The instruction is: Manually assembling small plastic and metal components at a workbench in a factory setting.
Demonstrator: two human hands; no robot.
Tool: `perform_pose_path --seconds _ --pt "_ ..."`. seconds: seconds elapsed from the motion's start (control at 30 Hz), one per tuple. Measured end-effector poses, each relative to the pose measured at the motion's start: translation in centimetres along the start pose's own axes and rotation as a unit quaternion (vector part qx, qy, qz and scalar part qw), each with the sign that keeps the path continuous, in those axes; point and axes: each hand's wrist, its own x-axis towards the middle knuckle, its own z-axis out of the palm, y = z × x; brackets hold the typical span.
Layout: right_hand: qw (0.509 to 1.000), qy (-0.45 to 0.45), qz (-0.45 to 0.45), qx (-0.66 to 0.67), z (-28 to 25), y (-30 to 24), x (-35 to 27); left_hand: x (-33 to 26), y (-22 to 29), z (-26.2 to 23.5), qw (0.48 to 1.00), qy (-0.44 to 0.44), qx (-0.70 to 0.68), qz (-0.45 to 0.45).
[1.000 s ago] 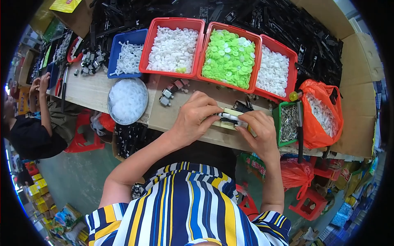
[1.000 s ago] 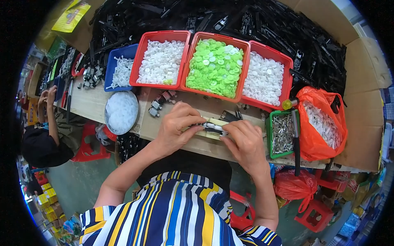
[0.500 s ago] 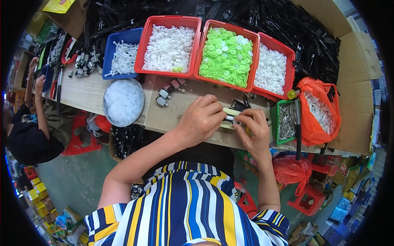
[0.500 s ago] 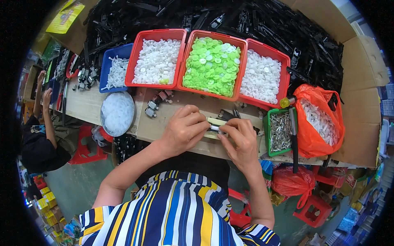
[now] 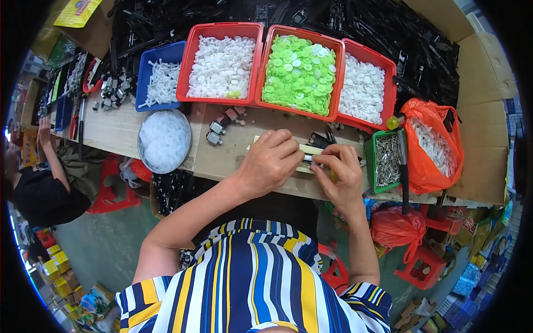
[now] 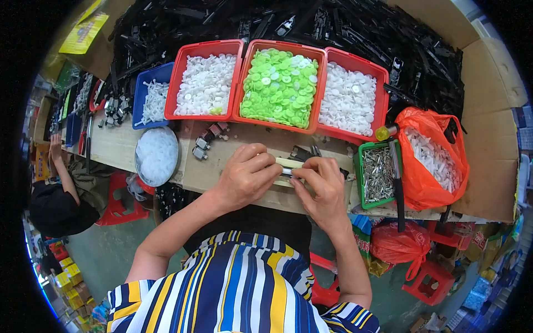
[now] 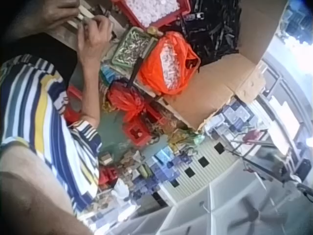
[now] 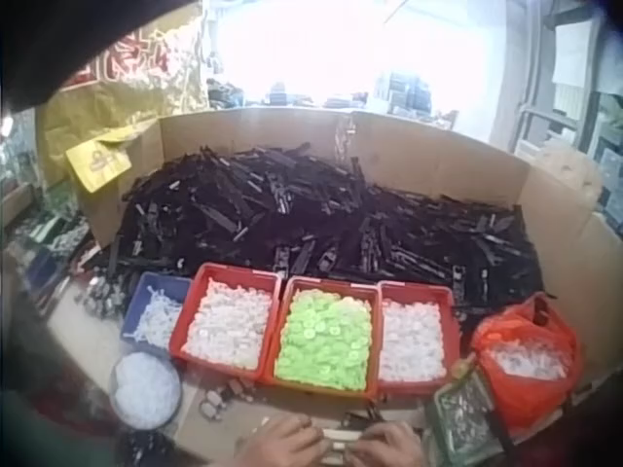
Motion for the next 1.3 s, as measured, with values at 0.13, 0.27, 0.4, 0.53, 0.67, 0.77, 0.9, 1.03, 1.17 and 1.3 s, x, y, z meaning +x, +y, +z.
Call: perform_pose_path --seconds 0.13,0.27,0.4,0.53,0.67,0.77,0.9,1.03,1.17,1.3 --pt "0.999 -0.027 -0.020 -0.029 -0.6 0.3 0.2 -0.3 -0.2 0.3 1.000 0.018 0.007 0.010" --pt "0.985 0.017 -0.011 -0.171 -2.1 1.4 0.4 -0.5 -0.3 0.2 1.000 0.021 -0.006 0.001" --pt "0.966 -0.018 0.029 -0.258 -1.8 1.9 0.2 -0.4 -0.1 -0.2 0.998 0.039 -0.036 -0.014" --pt "0.970 -0.032 0.036 -0.239 -2.3 1.9 0.6 -0.1 -0.6 -1.4 0.993 0.084 -0.064 -0.051" --pt "0.963 0.058 0.004 -0.264 -2.8 0.3 1.0 1.0 -0.8 -2.7 0.988 0.103 -0.090 -0.071" --pt "0.961 0.094 -0.049 -0.255 -2.3 -1.7 1.7 2.4 1.0 -4.1 0.915 0.004 -0.283 -0.287" --pt "0.970 0.085 -0.091 -0.210 -1.6 -3.5 2.6 1.9 0.3 -2.6 0.762 0.027 -0.543 -0.351" --pt "0.991 0.040 -0.054 -0.113 -1.7 -3.2 2.8 1.1 -0.3 -3.3 0.755 0.051 -0.539 -0.370" --pt "1.000 -0.016 0.006 0.021 -1.6 -2.7 2.9 0.3 0.7 -3.9 0.802 0.059 -0.470 -0.363" --pt "0.997 -0.016 0.045 0.065 -1.1 -2.2 3.0 -0.5 0.9 -5.7 0.912 0.059 -0.249 -0.319"
